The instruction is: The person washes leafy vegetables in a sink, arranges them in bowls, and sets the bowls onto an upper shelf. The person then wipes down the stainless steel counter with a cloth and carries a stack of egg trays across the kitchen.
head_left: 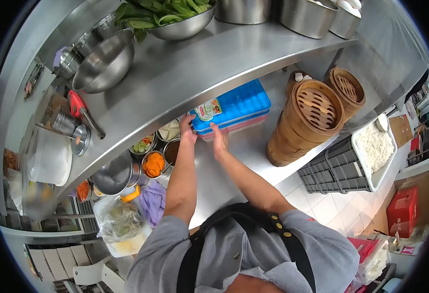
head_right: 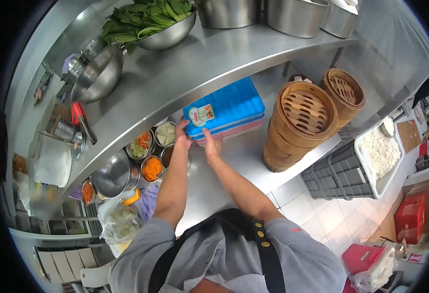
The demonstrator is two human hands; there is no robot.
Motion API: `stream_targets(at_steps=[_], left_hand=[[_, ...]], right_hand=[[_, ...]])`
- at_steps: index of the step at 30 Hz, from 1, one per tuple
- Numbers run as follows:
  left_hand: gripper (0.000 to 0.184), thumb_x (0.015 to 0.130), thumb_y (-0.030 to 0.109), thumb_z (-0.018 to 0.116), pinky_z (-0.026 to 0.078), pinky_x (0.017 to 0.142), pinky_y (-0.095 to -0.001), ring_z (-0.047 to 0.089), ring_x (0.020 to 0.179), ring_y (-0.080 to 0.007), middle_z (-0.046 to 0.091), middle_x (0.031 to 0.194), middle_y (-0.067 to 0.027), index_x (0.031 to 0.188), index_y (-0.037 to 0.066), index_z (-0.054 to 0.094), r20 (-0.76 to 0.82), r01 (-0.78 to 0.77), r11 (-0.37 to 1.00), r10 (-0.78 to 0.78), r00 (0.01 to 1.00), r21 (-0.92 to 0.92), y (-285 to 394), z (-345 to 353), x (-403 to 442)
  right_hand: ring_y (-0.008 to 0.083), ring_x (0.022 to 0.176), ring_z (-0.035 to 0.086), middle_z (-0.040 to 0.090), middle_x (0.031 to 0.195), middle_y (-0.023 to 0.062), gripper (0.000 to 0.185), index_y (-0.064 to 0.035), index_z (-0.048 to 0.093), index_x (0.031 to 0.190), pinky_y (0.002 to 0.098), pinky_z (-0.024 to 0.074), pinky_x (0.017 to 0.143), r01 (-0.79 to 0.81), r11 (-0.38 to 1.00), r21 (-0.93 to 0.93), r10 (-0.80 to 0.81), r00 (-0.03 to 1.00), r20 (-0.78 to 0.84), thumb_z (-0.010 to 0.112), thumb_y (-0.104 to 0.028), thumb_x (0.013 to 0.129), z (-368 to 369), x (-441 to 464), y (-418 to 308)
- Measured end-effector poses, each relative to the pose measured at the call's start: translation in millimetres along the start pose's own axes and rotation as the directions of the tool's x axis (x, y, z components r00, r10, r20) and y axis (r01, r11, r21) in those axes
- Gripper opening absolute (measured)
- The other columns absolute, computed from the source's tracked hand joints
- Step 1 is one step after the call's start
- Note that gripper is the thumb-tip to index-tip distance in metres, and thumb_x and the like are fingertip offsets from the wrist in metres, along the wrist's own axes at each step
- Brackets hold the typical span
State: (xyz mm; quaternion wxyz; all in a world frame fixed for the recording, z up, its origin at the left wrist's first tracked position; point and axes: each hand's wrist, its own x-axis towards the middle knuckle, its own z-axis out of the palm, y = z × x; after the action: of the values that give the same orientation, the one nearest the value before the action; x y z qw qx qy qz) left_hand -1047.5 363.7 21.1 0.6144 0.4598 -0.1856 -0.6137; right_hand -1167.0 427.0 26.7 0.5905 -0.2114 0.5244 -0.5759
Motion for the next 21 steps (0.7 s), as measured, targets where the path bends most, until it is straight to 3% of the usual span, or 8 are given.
stream_targets(at_steps=[5, 7, 8, 9, 12, 14, 18, 21], left_hand=[[0.050, 0.070, 0.020, 0.066, 0.046, 0.084, -0.0475, 0.052, 0.094, -0.0247, 0.055, 0.104, -0.0087, 0.119, 0.012, 0.056, 0.077, -0.053, 0.984, 0.067, 0.995, -0.168, -22, -36, 29], [0.058, 0.075, 0.014, 0.064, 0.047, 0.081, -0.0398, 0.055, 0.094, -0.0213, 0.059, 0.113, -0.0116, 0.131, 0.008, 0.050, -0.055, -0.230, 0.964, 0.239, 0.969, 0.131, 3, -8, -27], [0.055, 0.074, 0.007, 0.062, 0.047, 0.083, -0.0377, 0.059, 0.095, -0.0240, 0.063, 0.106, -0.0136, 0.127, 0.005, 0.052, -0.132, -0.359, 0.823, 0.454, 0.881, 0.440, 8, 6, -69], [0.043, 0.072, 0.002, 0.060, 0.048, 0.080, -0.0377, 0.061, 0.089, -0.0291, 0.065, 0.096, -0.0159, 0.115, 0.004, 0.060, 0.159, -0.592, 0.264, 0.810, 0.565, 0.761, -1, -1, -90], [0.021, 0.069, -0.001, 0.059, 0.049, 0.076, -0.0375, 0.062, 0.080, -0.0307, 0.065, 0.084, -0.0131, 0.088, 0.004, 0.066, 0.330, -0.658, 0.098, 0.804, 0.495, 0.747, -17, -32, -205], [0.017, 0.067, -0.002, 0.060, 0.049, 0.074, -0.0380, 0.062, 0.077, -0.0307, 0.066, 0.084, -0.0119, 0.082, 0.004, 0.067, -0.099, -0.332, 0.386, 0.767, 0.634, 0.861, -40, -100, -241], [0.043, 0.071, 0.017, 0.065, 0.043, 0.083, -0.0501, 0.050, 0.105, -0.0390, 0.052, 0.115, -0.0216, 0.111, 0.005, 0.059, -0.306, 0.509, -0.040, 0.757, 0.577, 0.860, -34, -211, -269], [0.048, 0.073, 0.020, 0.063, 0.042, 0.082, -0.0524, 0.045, 0.107, -0.0412, 0.045, 0.120, -0.0221, 0.118, 0.005, 0.055, -0.208, 0.368, -0.164, 0.589, 0.781, 0.915, -69, -227, -268]], right_hand=[[0.0240, 0.132, 0.030, 0.037, 0.143, 0.0120, 0.085, -0.0031, 0.032, 0.142, 0.0412, 0.0187, 0.110, -0.014, 0.996, 0.086, -0.015, 0.947, 0.322, 0.063, -0.051, 0.079, -4, 11, 13], [0.0290, 0.138, 0.018, 0.025, 0.151, 0.0115, 0.091, -0.0097, 0.028, 0.146, 0.0489, 0.0131, 0.110, -0.186, 0.974, -0.131, 0.219, 0.921, 0.323, 0.060, -0.060, 0.077, -11, 15, 15], [0.0217, 0.125, 0.037, 0.046, 0.135, 0.0111, 0.081, -0.0038, 0.040, 0.138, 0.0413, 0.0305, 0.102, -0.169, 0.979, -0.114, 0.195, 0.939, 0.283, 0.066, -0.052, 0.079, -14, 8, 13], [0.0260, 0.128, 0.036, 0.039, 0.141, 0.0128, 0.083, -0.0059, 0.035, 0.141, 0.0434, 0.0306, 0.102, -0.183, 0.962, -0.203, 0.240, 0.920, 0.309, 0.066, -0.051, 0.079, -22, 5, 11], [0.0255, 0.107, 0.058, 0.050, 0.133, 0.0148, 0.070, -0.0039, 0.036, 0.139, 0.0374, 0.0464, 0.085, -0.186, 0.917, -0.353, 0.326, 0.860, 0.393, 0.067, -0.034, 0.083, -66, -6, 7], [0.0205, 0.085, 0.066, 0.064, 0.113, 0.0115, 0.052, -0.0006, 0.046, 0.130, 0.0296, 0.0507, 0.070, -0.227, 0.893, -0.388, 0.413, 0.755, 0.509, 0.065, -0.020, 0.086, -101, -18, 9], [0.0187, 0.084, 0.065, 0.066, 0.105, 0.0101, 0.044, -0.0004, 0.053, 0.124, 0.0290, 0.0501, 0.071, -0.193, 0.759, -0.622, 0.588, 0.614, 0.527, 0.064, -0.019, 0.085, -132, -68, 6], [0.0178, 0.085, 0.065, 0.066, 0.104, 0.0091, 0.042, 0.0001, 0.055, 0.123, 0.0279, 0.0499, 0.071, -0.226, 0.714, -0.662, 0.647, 0.573, 0.503, 0.063, -0.013, 0.084, -155, -85, 9]])
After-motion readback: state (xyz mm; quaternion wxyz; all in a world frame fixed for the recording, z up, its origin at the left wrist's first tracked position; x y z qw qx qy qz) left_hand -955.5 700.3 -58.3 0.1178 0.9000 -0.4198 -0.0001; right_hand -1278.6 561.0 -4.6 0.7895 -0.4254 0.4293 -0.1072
